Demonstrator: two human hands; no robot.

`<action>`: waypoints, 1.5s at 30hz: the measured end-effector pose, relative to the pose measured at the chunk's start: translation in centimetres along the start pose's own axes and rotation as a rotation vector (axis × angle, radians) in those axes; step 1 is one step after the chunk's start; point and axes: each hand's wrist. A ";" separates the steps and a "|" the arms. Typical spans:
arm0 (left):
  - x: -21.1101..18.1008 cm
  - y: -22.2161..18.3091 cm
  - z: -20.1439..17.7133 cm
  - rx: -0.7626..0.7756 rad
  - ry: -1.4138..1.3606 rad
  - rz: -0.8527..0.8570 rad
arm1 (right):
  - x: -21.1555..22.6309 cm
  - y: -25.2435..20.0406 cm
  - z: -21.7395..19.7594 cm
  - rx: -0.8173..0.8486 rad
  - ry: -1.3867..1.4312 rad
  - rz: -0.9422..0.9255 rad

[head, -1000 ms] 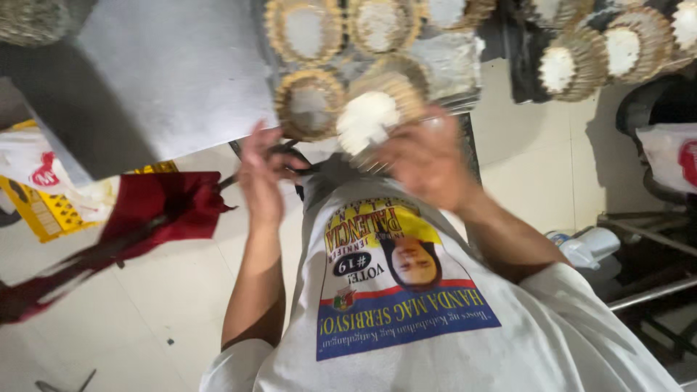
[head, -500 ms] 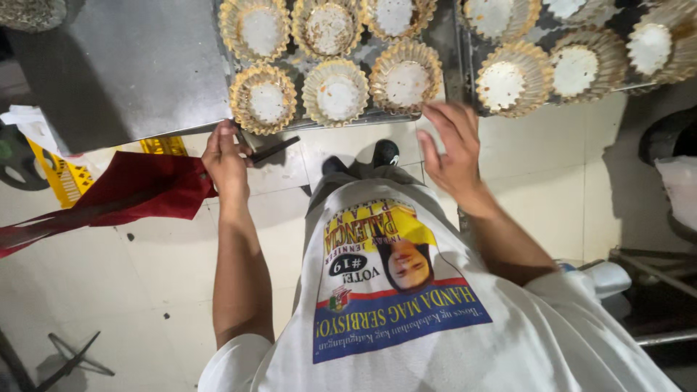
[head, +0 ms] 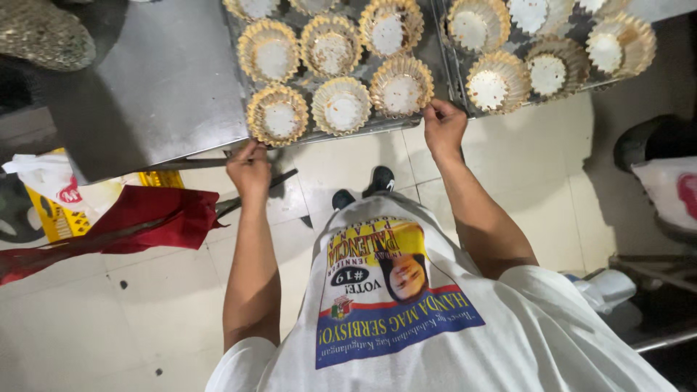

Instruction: The person arranges stacks of metallic baking molds onto a metal tray, placing them one by one into rows by hand.

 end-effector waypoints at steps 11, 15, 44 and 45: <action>-2.2 2.2 -0.9 0.166 -0.209 -0.154 | 4.5 0.5 0.0 0.002 0.335 0.366; -2.9 4.5 -3.6 0.419 -0.361 -0.350 | 7.2 1.0 -0.4 0.085 0.534 0.554; -22.0 -17.3 21.5 0.552 -0.235 0.129 | 10.1 15.4 -34.5 0.193 0.126 0.110; -22.6 -17.6 22.7 0.552 -0.233 0.086 | 9.8 16.2 -35.3 0.217 0.136 0.068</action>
Point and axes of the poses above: each hand's wrist, its own y-axis towards the middle knuckle, its own z-axis out of the palm, x = y × z, and after that the axes turned 9 degrees about y, right-handed
